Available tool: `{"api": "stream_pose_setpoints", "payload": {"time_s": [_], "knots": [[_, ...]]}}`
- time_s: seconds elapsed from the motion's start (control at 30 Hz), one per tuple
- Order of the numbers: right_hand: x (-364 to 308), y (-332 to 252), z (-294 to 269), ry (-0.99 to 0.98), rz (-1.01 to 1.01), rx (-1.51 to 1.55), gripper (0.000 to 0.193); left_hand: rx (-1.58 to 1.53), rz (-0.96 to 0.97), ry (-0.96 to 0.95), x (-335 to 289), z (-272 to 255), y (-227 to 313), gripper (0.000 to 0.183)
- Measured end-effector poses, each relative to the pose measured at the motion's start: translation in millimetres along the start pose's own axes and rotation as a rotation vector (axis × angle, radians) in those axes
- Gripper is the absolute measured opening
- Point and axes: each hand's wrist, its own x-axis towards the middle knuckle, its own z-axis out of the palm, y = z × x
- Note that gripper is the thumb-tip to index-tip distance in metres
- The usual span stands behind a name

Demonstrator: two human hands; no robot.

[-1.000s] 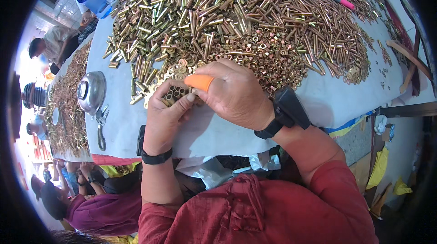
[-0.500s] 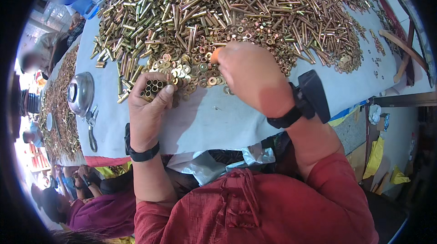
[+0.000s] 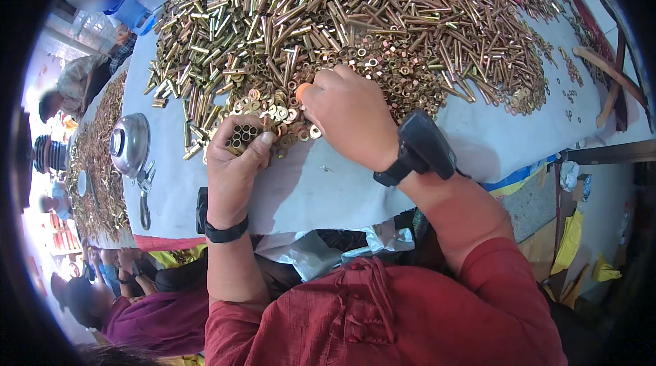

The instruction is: The person sorts and assembles small brass washers, metal casings, and small pins by hand on a work table.

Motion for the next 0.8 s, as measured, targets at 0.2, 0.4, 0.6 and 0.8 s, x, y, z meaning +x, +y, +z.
{"api": "stream_pose_setpoints", "payload": {"time_s": [0.2, 0.4, 0.6, 0.8], "knots": [[6.6, 11.6, 6.3, 0.127, 0.051, 0.216, 0.017, -0.01, -0.027, 0.031, -2.6, -3.2, -0.2, 0.013], [7.8, 4.3, -1.0, 0.141, 0.137, 0.405, 0.016, 0.124, 0.07, 0.043, -1.9, -2.6, -6.6, 0.014], [8.1, -16.1, -1.3, -0.059, 0.401, 1.12, 0.016, 0.202, 0.099, 0.034, 2.5, -6.6, -6.3, 0.015], [10.3, -25.1, -8.2, -0.223, 0.369, 1.147, 0.017, 0.37, 0.215, -0.032, -1.3, -16.0, -8.3, 0.016]]}}
